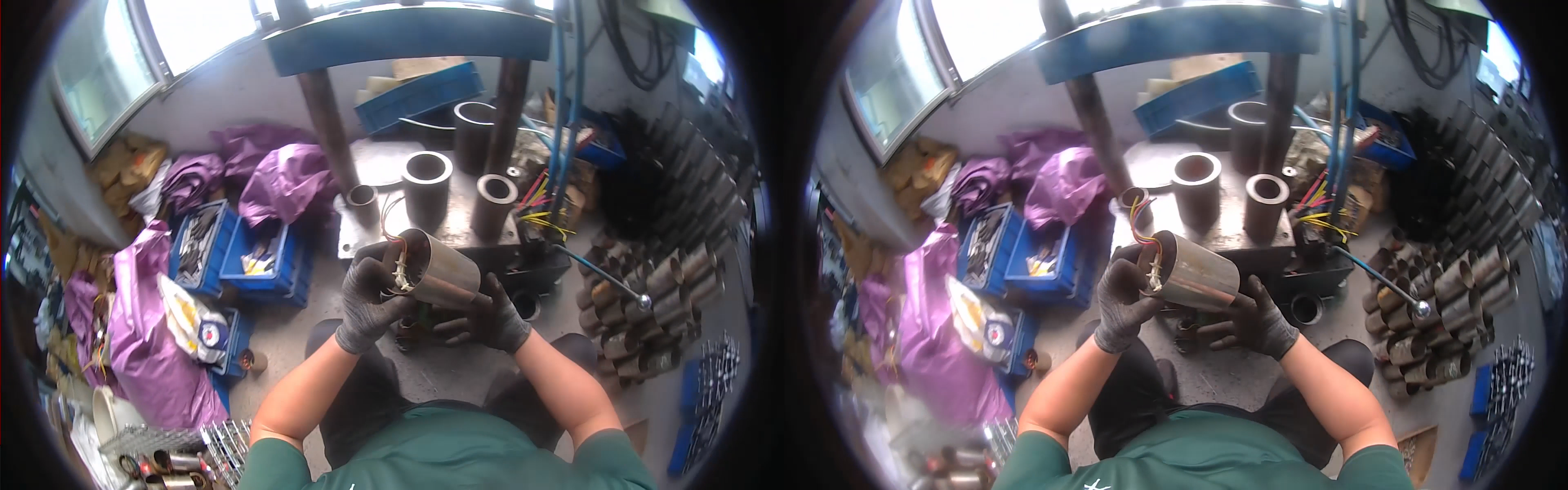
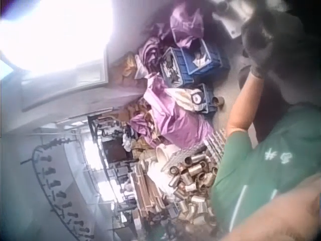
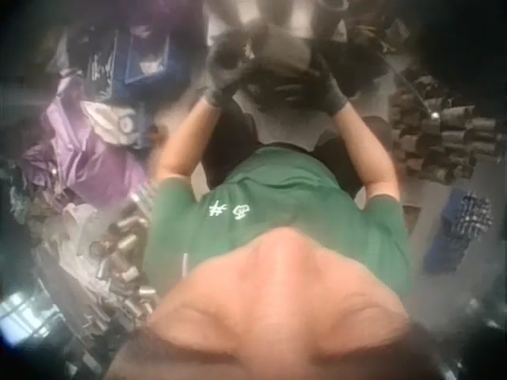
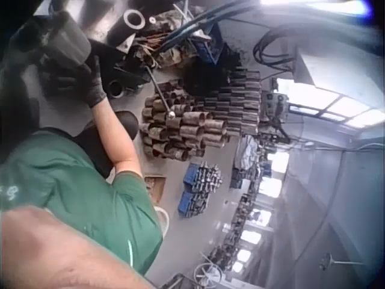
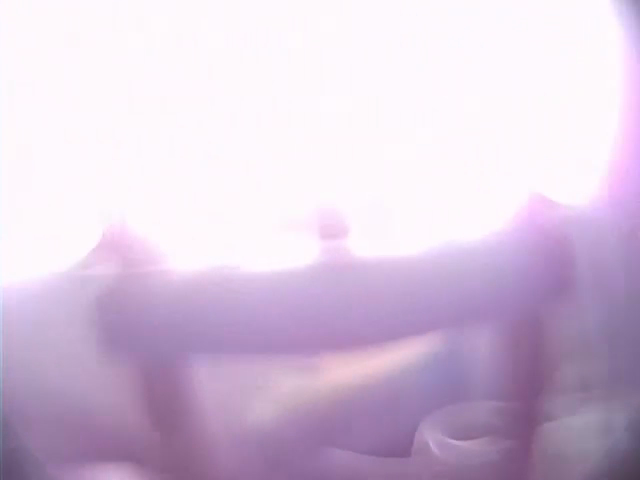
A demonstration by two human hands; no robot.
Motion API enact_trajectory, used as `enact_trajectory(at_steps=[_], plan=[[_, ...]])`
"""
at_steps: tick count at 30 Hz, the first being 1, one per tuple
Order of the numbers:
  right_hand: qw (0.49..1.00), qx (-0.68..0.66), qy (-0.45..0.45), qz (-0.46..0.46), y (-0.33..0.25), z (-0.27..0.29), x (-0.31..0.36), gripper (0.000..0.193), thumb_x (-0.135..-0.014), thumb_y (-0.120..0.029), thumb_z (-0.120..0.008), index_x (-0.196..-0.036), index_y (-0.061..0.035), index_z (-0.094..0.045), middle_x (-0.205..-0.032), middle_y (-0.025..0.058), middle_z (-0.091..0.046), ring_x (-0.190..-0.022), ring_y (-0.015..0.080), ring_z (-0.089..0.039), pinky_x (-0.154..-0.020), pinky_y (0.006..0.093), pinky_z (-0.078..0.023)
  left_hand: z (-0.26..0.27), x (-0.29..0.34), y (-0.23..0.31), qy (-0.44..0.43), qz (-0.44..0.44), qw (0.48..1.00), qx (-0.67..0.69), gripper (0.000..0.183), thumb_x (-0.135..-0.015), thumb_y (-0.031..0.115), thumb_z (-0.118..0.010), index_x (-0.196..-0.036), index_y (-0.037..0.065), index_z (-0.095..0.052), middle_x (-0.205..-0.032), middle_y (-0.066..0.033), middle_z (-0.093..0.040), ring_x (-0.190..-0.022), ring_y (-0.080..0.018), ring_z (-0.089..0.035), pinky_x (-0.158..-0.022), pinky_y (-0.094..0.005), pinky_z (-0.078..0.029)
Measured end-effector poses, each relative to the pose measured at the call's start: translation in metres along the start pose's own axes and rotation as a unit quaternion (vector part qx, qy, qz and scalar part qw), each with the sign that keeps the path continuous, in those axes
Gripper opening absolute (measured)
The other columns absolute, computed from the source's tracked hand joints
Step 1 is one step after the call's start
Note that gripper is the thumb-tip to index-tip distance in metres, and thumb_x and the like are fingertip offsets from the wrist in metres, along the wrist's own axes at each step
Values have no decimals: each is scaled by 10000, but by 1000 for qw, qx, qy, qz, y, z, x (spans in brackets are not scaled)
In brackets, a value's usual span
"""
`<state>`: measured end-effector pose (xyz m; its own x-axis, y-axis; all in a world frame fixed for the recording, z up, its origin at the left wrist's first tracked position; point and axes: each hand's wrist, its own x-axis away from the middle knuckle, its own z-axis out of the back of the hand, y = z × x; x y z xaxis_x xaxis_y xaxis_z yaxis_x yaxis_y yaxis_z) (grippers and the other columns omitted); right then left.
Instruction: The person picks up a metal cylinder and inserts a copper-wound stator core into it by hand. They then place the assembly into a vertical press and operate a lever to press the core into the housing before placing the finished component into a bin.
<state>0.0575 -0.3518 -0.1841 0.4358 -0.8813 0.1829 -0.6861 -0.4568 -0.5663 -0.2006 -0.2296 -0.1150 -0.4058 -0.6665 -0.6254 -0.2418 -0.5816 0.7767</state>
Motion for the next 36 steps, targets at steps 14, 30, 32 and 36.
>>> enact_trajectory(at_steps=[14, 30, 32, 36], plan=[[937, -96, 178, 284, -12, 32, 16, 837, -864, -514, -785, -1498, -36, -519, -1433, 175, -622, -1341, 360, -587, -1196, 524, -447, -94, 10, -86, -89, 1, 988, 126, 700, -845, 11, -848, -1450, 69, -503, -1435, -169, -574, -1269, -268, -629, -1077, -416, -536], [672, 445, 294, 514, -144, -64, -57, 971, -859, -84, -866, -1669, -160, -335, -1426, 66, -535, -1268, 208, -558, -1088, 395, -500, -106, 29, -121, -489, 159, 817, -260, 549, -957, 470, -703, -1308, 49, -660, -1248, -200, -694, -1177, -379, -684, -1020, -489, -552], [643, 494, 291, 508, -173, -53, -74, 1009, -780, -106, -949, -1614, -96, -380, -1401, 80, -545, -1260, 197, -564, -1054, 383, -534, -106, 28, -116, -495, 158, 810, -273, 575, -960, 506, -693, -1294, 39, -671, -1240, -206, -704, -1174, -380, -690, -1014, -488, -557], [378, 794, 334, 340, -221, -103, -95, 816, -787, -164, -927, -1504, -77, -546, -1382, 144, -627, -1316, 283, -613, -1118, 391, -520, -108, 31, -120, -501, 159, 808, -267, 626, -955, 567, -679, -1277, 31, -689, -1215, -216, -722, -1153, -387, -702, -1000, -487, -564]])
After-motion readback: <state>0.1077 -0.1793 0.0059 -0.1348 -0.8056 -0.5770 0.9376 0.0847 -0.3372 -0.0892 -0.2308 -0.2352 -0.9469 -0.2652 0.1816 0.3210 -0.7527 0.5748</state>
